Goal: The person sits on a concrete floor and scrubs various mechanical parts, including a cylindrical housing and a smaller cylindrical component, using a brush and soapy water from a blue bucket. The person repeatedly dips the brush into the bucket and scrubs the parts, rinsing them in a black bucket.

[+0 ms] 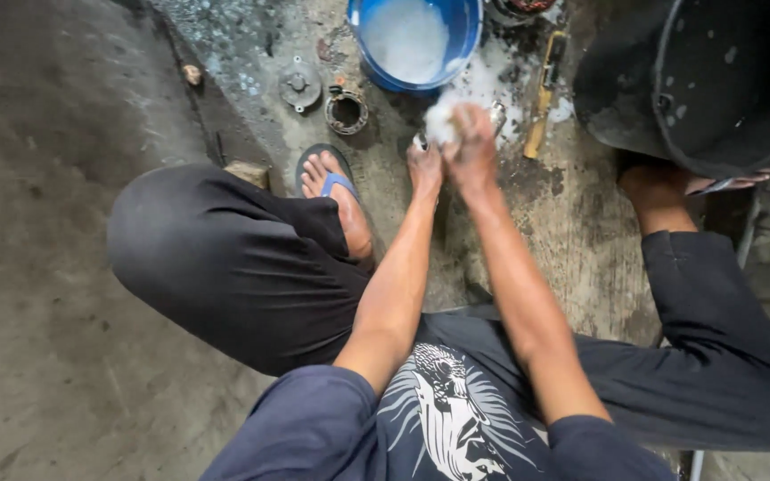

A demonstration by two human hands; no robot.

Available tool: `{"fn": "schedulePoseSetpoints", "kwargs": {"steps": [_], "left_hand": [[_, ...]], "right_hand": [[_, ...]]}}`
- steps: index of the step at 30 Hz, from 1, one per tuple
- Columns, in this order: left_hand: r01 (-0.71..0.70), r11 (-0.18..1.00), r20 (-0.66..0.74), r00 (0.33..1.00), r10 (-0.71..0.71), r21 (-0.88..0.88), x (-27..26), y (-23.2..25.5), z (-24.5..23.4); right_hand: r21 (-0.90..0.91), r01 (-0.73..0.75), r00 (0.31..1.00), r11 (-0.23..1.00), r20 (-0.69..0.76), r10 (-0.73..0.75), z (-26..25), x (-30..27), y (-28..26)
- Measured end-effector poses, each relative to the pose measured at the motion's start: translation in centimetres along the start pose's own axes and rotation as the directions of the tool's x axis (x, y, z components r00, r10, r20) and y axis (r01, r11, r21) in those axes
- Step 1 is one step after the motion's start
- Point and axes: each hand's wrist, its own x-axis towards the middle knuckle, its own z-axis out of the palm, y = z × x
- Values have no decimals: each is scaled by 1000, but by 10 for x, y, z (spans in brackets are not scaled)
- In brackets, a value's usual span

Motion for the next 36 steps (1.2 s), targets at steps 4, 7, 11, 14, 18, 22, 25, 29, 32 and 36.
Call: {"fn": "schedulePoseSetpoints", "kwargs": {"steps": [4,7,11,14,18,22,25,29,32,36], "left_hand": [[-36,999,-27,999,36,4,-10,7,3],[-25,999,-73,997,22,-43,-23,26,0],[-52,998,-20,998,53,29,-25,32,5],[-53,998,57,997,51,41,-10,9,12],[-120,993,110,987,121,-9,-6,-3,11],[-55,998,21,998,55,-10,0,-3,25],[104,976,-122,984,-129,-194,-39,83,25],[60,968,-204,972,-112,-243,68,-116,46],[242,945,-228,929,-291,-218,1,-11,21],[77,946,-83,995,-53,314,37,-55,28]], "right_hand": [[-103,-21,1000,995,12,23,8,-33,-2],[-215,47,996,976,89,-28,1,-57,-1],[-266,34,996,963,-66,-54,11,-76,47],[35,-134,963,990,-229,139,18,-53,93],[181,-251,912,951,-287,295,11,-37,98],[143,-187,930,972,-292,222,-4,-49,61],[42,2,962,999,-274,10,-2,-57,40],[-88,257,959,962,-96,-265,10,-73,49],[-270,174,956,947,-184,-228,-9,-56,43],[26,-11,981,1000,-191,16,-35,-26,0]]}}
